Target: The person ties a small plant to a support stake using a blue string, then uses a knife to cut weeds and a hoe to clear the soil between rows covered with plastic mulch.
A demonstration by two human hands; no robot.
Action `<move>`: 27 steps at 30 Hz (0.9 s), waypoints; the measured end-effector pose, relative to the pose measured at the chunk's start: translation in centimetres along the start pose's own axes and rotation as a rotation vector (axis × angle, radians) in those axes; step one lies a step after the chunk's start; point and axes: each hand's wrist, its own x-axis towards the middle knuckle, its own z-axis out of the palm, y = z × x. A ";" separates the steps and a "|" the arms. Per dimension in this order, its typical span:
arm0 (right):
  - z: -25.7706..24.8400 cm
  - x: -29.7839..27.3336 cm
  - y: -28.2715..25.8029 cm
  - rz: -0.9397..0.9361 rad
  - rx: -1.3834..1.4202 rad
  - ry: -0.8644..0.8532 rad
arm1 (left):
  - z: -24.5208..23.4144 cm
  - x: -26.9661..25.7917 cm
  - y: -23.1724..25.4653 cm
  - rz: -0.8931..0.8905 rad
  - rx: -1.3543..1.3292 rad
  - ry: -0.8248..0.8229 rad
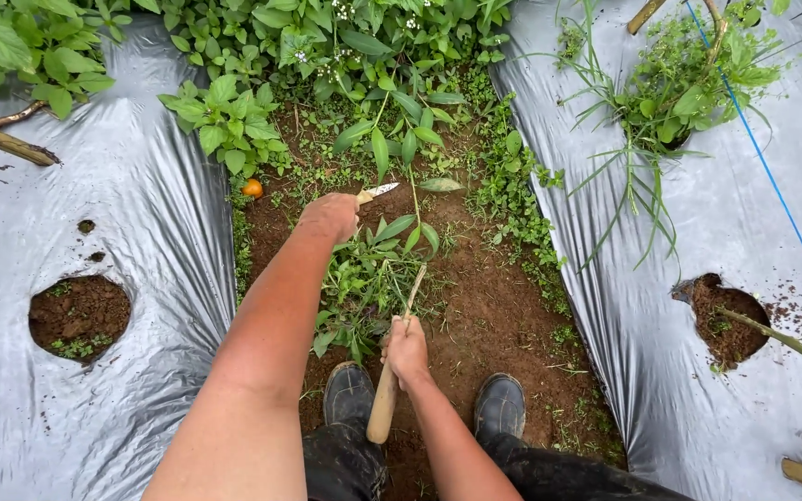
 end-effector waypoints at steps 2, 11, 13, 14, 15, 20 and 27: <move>-1.0 1.0 -0.5 -0.020 -0.025 0.011 | 0.0 0.2 -1.0 0.008 0.003 0.006; -3.6 2.0 0.4 -0.186 -0.246 -0.006 | 1.5 -6.8 0.1 0.108 -0.176 -0.102; -3.0 0.7 0.4 -0.211 -0.299 -0.010 | 2.3 -7.8 1.3 0.131 -0.217 -0.094; -2.5 0.0 0.2 -0.202 -0.301 0.002 | 2.7 -8.1 2.0 0.153 -0.248 -0.061; -1.9 -0.9 0.1 -0.192 -0.304 0.014 | 3.1 -8.6 2.7 0.174 -0.280 -0.028; -1.1 -1.0 1.0 -0.224 -0.488 0.061 | 13.2 -4.2 2.3 0.251 -0.299 0.312; -4.1 0.8 1.0 -0.260 -0.258 0.324 | 11.6 -7.2 2.2 0.344 -0.128 0.241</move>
